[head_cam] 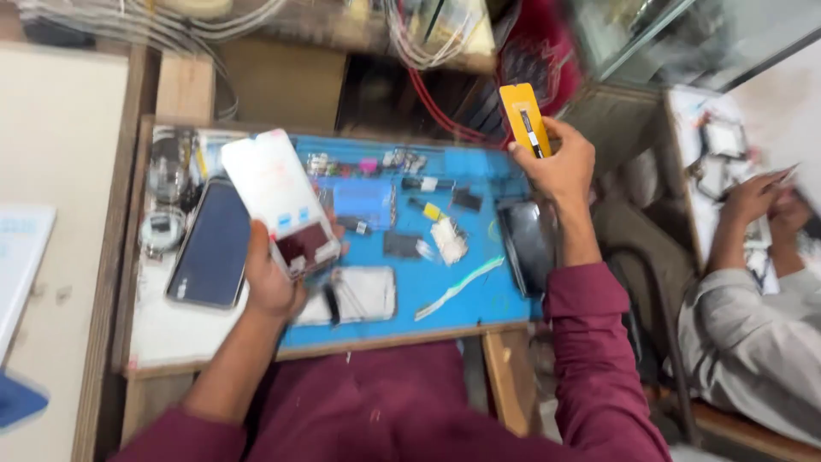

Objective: The person peels the protective film off a replacement phone screen and holds it next to a disassembled phone, aligning the flex cable. They open the phone's back cover, work on the internal components with their fingers, and pick up a screwdriver from the mat.

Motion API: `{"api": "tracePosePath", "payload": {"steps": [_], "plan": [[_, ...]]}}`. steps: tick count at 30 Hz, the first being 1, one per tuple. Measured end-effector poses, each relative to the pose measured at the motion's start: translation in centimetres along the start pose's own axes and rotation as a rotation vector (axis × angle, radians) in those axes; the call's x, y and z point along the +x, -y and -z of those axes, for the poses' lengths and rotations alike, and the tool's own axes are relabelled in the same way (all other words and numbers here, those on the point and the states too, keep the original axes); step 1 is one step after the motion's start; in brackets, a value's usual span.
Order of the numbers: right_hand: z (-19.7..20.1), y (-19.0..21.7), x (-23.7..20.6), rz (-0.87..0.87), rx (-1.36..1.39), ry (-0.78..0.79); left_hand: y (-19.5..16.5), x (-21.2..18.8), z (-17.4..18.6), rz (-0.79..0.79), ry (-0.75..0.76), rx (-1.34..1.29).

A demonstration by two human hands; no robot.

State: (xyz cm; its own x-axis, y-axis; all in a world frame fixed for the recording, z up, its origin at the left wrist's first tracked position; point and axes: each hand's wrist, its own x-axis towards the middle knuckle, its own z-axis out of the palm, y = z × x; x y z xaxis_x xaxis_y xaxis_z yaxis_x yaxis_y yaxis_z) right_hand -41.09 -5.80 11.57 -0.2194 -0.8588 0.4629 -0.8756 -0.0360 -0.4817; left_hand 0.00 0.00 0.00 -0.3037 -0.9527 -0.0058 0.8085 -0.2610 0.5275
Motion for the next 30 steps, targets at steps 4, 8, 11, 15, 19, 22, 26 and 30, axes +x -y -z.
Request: {"api": "tracePosePath", "payload": {"steps": [4,8,11,15,19,22,26,30], "plan": [[-3.7,0.7,-4.8,-0.011,-0.242,0.106,-0.2,-0.9,0.8,-0.077,0.078,0.06],[-5.0,2.0,-4.1,0.072,-0.358,0.073,-0.8,0.4,-0.6,-0.078,0.081,0.034],[-4.8,2.8,-3.6,-0.202,-0.371,0.222,-1.1,1.1,-1.9,-0.081,0.072,0.075],[-3.9,3.0,-3.8,-0.032,-0.434,0.195,-1.1,1.0,-1.5,-0.081,0.058,0.132],[-2.8,3.5,-5.3,0.018,-0.364,0.194,-1.0,0.6,-0.6,-0.099,0.072,0.147],[-2.5,4.1,-6.5,-0.104,-0.34,0.356,-0.8,0.1,-0.4,-0.101,0.077,0.166],[-4.2,5.2,-6.1,0.146,-0.401,0.324,-0.9,-0.2,-1.0,-0.117,0.088,0.187],[-5.4,6.5,-5.6,0.044,-0.452,0.378,-1.6,-0.7,-1.3,-0.138,0.105,0.167]]}}
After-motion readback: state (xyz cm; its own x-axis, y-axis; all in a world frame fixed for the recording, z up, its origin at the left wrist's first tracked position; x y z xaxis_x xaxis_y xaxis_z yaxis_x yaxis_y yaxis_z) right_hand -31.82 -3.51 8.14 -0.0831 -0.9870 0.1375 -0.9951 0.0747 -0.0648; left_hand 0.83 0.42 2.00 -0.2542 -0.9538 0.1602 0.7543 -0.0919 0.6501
